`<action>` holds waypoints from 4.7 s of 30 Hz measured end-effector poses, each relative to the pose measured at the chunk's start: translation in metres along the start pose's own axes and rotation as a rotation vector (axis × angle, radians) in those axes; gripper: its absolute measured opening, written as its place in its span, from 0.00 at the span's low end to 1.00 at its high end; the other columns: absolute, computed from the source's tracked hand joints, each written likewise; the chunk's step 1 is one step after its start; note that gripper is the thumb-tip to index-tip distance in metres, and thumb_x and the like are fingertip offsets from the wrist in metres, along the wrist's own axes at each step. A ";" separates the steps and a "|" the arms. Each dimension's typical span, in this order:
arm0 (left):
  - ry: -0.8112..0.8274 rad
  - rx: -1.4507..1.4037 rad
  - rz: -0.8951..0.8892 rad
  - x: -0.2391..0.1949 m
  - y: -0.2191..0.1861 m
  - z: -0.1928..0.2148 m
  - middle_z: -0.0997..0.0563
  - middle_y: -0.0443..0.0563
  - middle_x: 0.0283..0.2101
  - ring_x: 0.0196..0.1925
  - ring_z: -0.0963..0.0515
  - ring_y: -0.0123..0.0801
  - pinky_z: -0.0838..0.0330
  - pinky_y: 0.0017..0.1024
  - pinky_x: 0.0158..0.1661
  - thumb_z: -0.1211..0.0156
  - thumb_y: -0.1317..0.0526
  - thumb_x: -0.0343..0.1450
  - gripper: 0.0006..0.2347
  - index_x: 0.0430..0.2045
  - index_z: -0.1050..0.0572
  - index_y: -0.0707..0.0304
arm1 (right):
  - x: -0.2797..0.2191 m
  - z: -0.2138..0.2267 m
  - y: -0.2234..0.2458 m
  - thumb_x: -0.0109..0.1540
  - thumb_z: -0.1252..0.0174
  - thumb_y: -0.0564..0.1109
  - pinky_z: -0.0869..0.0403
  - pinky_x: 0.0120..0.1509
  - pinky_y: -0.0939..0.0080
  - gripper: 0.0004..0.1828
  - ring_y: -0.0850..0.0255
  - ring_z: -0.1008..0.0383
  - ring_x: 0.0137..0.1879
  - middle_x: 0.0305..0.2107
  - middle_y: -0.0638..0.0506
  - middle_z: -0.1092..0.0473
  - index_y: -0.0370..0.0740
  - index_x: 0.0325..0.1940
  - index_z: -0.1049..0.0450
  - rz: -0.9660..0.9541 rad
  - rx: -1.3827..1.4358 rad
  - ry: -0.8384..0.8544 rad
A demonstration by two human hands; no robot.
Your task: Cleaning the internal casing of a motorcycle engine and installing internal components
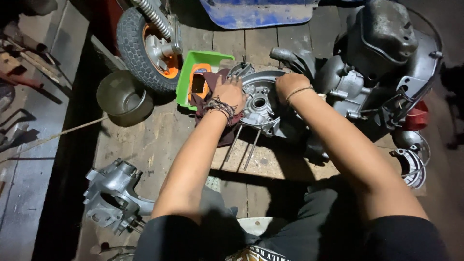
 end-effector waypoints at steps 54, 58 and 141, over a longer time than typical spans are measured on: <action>-0.006 -0.250 -0.068 -0.043 -0.010 0.024 0.41 0.72 0.72 0.76 0.43 0.57 0.65 0.51 0.74 0.56 0.39 0.75 0.32 0.69 0.40 0.65 | 0.024 -0.048 -0.007 0.63 0.50 0.44 0.22 0.32 0.40 0.17 0.45 0.19 0.42 0.34 0.43 0.20 0.37 0.45 0.17 -0.062 -0.115 -0.112; -0.009 -0.251 -0.071 -0.043 -0.007 0.018 0.42 0.72 0.73 0.76 0.43 0.58 0.64 0.52 0.74 0.54 0.40 0.75 0.32 0.70 0.41 0.64 | -0.013 -0.030 0.008 0.62 0.50 0.45 0.26 0.26 0.44 0.17 0.51 0.20 0.40 0.33 0.50 0.21 0.42 0.46 0.18 -0.078 -0.227 -0.178; -0.598 -0.469 -0.091 -0.081 0.030 0.147 0.16 0.52 0.46 0.47 0.21 0.49 0.32 0.50 0.47 0.47 0.55 0.73 0.13 0.40 0.16 0.58 | -0.083 0.048 -0.029 0.56 0.36 0.34 0.18 0.47 0.67 0.07 0.65 0.23 0.38 0.31 0.52 0.23 0.42 0.37 0.23 0.116 1.984 -0.771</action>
Point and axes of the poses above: each hand's wrist, its own x-axis towards the middle knuckle, its own z-axis out of the back of the hand, y = z × x, the point moved 1 cm from there along x, towards the middle knuckle
